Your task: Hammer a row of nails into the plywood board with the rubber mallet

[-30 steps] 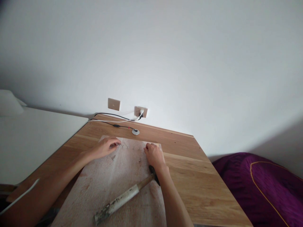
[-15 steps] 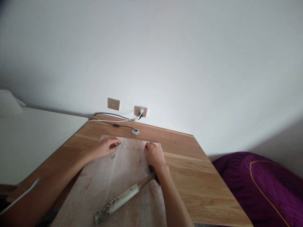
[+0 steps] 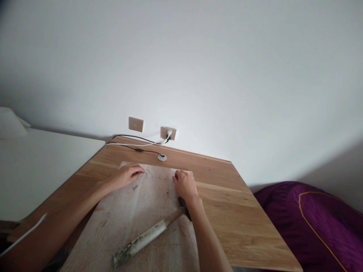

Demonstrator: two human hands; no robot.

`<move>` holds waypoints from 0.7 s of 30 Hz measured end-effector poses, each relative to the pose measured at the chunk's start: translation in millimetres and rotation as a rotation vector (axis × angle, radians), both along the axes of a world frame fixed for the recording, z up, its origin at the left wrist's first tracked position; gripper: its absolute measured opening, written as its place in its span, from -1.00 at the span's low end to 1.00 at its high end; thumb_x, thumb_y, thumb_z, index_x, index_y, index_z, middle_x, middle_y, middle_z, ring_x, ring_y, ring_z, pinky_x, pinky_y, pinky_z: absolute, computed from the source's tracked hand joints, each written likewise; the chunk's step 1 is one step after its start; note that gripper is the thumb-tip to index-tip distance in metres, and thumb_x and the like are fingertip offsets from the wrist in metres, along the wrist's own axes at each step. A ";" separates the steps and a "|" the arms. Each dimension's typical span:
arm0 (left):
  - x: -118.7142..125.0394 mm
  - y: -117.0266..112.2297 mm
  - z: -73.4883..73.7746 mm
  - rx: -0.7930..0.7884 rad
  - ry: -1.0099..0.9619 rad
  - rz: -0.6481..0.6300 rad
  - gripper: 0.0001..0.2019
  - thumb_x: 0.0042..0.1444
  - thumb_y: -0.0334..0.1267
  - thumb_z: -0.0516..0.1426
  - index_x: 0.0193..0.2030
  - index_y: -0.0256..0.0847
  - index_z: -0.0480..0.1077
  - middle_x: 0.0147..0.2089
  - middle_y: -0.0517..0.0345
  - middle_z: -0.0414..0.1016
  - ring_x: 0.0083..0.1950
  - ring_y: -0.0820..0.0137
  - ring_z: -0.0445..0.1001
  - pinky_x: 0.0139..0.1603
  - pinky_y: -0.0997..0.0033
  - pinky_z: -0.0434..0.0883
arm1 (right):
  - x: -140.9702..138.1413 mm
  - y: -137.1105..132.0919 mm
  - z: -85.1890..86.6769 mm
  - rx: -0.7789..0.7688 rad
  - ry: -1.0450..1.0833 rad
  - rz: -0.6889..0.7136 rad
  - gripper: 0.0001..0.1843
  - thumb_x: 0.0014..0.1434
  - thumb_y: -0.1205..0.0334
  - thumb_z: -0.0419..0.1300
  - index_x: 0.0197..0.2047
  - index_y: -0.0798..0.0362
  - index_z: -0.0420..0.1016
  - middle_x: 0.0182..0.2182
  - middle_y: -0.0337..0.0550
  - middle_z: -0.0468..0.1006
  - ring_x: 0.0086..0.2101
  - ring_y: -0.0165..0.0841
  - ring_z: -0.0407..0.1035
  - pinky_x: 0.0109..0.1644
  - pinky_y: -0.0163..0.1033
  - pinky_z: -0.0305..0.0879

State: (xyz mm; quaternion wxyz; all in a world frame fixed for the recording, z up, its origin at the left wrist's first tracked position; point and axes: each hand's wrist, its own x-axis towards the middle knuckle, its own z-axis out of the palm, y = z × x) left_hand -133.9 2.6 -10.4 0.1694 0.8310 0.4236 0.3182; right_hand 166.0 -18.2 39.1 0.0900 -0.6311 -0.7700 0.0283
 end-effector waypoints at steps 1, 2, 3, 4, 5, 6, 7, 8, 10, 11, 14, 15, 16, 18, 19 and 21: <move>-0.1 0.0 0.1 0.005 0.002 0.001 -0.79 0.30 -0.39 0.14 -0.10 -0.09 0.60 -0.11 0.13 0.65 -0.05 0.29 0.59 0.04 0.37 0.41 | 0.2 -0.2 0.1 0.001 0.001 0.003 -0.79 0.43 0.21 0.17 -0.22 -0.01 0.62 -0.17 -0.11 0.72 -0.11 -0.28 0.55 -0.11 -0.32 0.25; -0.4 0.0 0.3 0.012 0.007 -0.002 -0.80 0.30 -0.38 0.15 -0.10 -0.09 0.60 -0.11 0.13 0.65 -0.06 0.29 0.59 0.03 0.38 0.40 | 0.3 -0.4 0.1 0.002 0.001 0.004 -0.79 0.43 0.21 0.17 -0.22 -0.01 0.62 -0.17 -0.11 0.72 -0.11 -0.28 0.55 -0.11 -0.32 0.25; -0.7 0.2 0.4 0.020 0.013 -0.006 -0.81 0.31 -0.38 0.15 -0.10 -0.09 0.60 -0.12 0.12 0.65 -0.06 0.28 0.59 0.03 0.38 0.40 | 0.3 -0.5 0.1 0.003 0.002 0.005 -0.79 0.43 0.22 0.17 -0.22 -0.01 0.62 -0.17 -0.11 0.72 -0.11 -0.28 0.55 -0.12 -0.32 0.25; -1.0 0.4 0.4 0.030 0.022 -0.012 -0.81 0.31 -0.38 0.15 -0.11 -0.10 0.60 -0.12 0.12 0.65 -0.06 0.29 0.59 0.02 0.38 0.40 | 0.3 -0.5 -0.1 0.004 0.002 0.005 -0.79 0.43 0.22 0.17 -0.22 -0.01 0.62 -0.17 -0.12 0.72 -0.12 -0.28 0.55 -0.13 -0.31 0.25; -1.3 0.7 0.3 0.040 0.032 -0.016 -0.82 0.32 -0.38 0.15 -0.11 -0.10 0.60 -0.12 0.12 0.65 -0.06 0.29 0.59 0.02 0.39 0.40 | 0.2 -0.4 -0.3 0.005 0.003 0.005 -0.79 0.43 0.22 0.17 -0.22 -0.01 0.62 -0.17 -0.12 0.72 -0.12 -0.28 0.55 -0.13 -0.31 0.24; -1.6 1.1 0.2 0.051 0.044 -0.018 -0.83 0.32 -0.38 0.16 -0.11 -0.11 0.59 -0.12 0.13 0.64 -0.07 0.30 0.59 0.01 0.39 0.40 | 0.1 -0.3 -0.6 0.006 0.004 0.003 -0.79 0.42 0.22 0.17 -0.22 0.00 0.62 -0.17 -0.11 0.72 -0.13 -0.28 0.55 -0.14 -0.31 0.24; -1.8 1.4 0.0 0.063 0.055 -0.017 -0.84 0.32 -0.38 0.16 -0.12 -0.12 0.59 -0.13 0.13 0.64 -0.08 0.31 0.58 0.00 0.40 0.39 | 0.0 -0.2 -0.9 0.006 0.004 0.001 -0.79 0.42 0.22 0.17 -0.22 0.00 0.62 -0.18 -0.11 0.72 -0.14 -0.28 0.55 -0.15 -0.30 0.24; -1.9 1.8 -0.3 0.077 0.065 -0.012 -0.86 0.32 -0.38 0.17 -0.13 -0.13 0.58 -0.14 0.13 0.64 -0.09 0.31 0.58 -0.02 0.40 0.39 | -0.1 -0.1 -1.2 0.006 0.005 -0.001 -0.79 0.42 0.23 0.17 -0.23 0.01 0.62 -0.18 -0.10 0.72 -0.15 -0.28 0.56 -0.16 -0.30 0.23; -1.7 2.2 -0.8 0.105 0.083 -0.001 -0.90 0.31 -0.37 0.18 -0.16 -0.15 0.55 -0.18 0.14 0.62 -0.12 0.32 0.57 -0.06 0.41 0.38 | -0.2 0.0 -1.8 0.006 0.007 -0.003 -0.78 0.41 0.24 0.17 -0.24 0.01 0.62 -0.19 -0.09 0.72 -0.17 -0.28 0.56 -0.18 -0.30 0.23; -1.5 2.2 -1.0 0.120 0.091 0.006 -0.91 0.31 -0.37 0.19 -0.18 -0.16 0.54 -0.20 0.15 0.61 -0.14 0.33 0.56 -0.08 0.41 0.37 | -0.2 0.0 -1.9 0.008 0.008 -0.003 -0.78 0.41 0.24 0.17 -0.25 0.02 0.62 -0.19 -0.09 0.72 -0.17 -0.28 0.56 -0.18 -0.29 0.22; -0.6 1.4 -0.8 0.158 0.112 0.026 -0.95 0.30 -0.35 0.22 -0.23 -0.17 0.50 -0.25 0.18 0.57 -0.19 0.35 0.54 -0.14 0.42 0.34 | -0.3 -0.3 -1.4 0.011 0.015 0.001 -0.78 0.41 0.25 0.17 -0.25 0.02 0.61 -0.18 -0.08 0.71 -0.16 -0.27 0.56 -0.18 -0.30 0.23; -0.2 0.9 -0.6 0.168 0.116 0.034 -0.95 0.29 -0.35 0.22 -0.24 -0.17 0.49 -0.26 0.18 0.56 -0.20 0.35 0.53 -0.15 0.42 0.33 | -0.3 -0.4 -1.1 0.011 0.018 0.003 -0.78 0.40 0.25 0.17 -0.25 0.02 0.61 -0.19 -0.08 0.71 -0.16 -0.26 0.56 -0.17 -0.30 0.23; 0.2 0.4 -0.4 0.175 0.120 0.041 -0.94 0.29 -0.34 0.23 -0.25 -0.17 0.47 -0.27 0.19 0.55 -0.21 0.35 0.52 -0.16 0.42 0.33 | -0.3 -0.5 -0.7 0.010 0.022 0.007 -0.79 0.40 0.26 0.17 -0.25 0.02 0.61 -0.19 -0.08 0.72 -0.16 -0.26 0.56 -0.17 -0.30 0.23; 1.0 -0.7 0.2 0.180 0.123 0.050 -0.93 0.28 -0.32 0.24 -0.26 -0.18 0.45 -0.27 0.19 0.54 -0.22 0.35 0.51 -0.18 0.42 0.32 | -0.4 -0.5 0.0 0.008 0.031 0.020 -0.80 0.39 0.29 0.17 -0.23 0.02 0.62 -0.18 -0.10 0.72 -0.14 -0.26 0.56 -0.14 -0.31 0.24; 1.4 -1.2 0.5 0.180 0.122 0.052 -0.92 0.28 -0.32 0.25 -0.26 -0.18 0.45 -0.28 0.20 0.53 -0.23 0.35 0.51 -0.19 0.42 0.32 | -0.4 -0.4 0.2 0.008 0.036 0.027 -0.80 0.38 0.30 0.16 -0.21 0.01 0.63 -0.17 -0.11 0.72 -0.13 -0.27 0.56 -0.13 -0.31 0.25; 2.3 -1.9 1.3 0.185 0.118 0.060 -0.89 0.28 -0.30 0.24 -0.28 -0.18 0.43 -0.29 0.20 0.52 -0.24 0.36 0.49 -0.21 0.42 0.31 | -0.5 0.2 0.2 0.007 0.047 0.041 -0.80 0.36 0.34 0.16 -0.17 0.00 0.64 -0.14 -0.13 0.73 -0.09 -0.27 0.56 -0.08 -0.32 0.26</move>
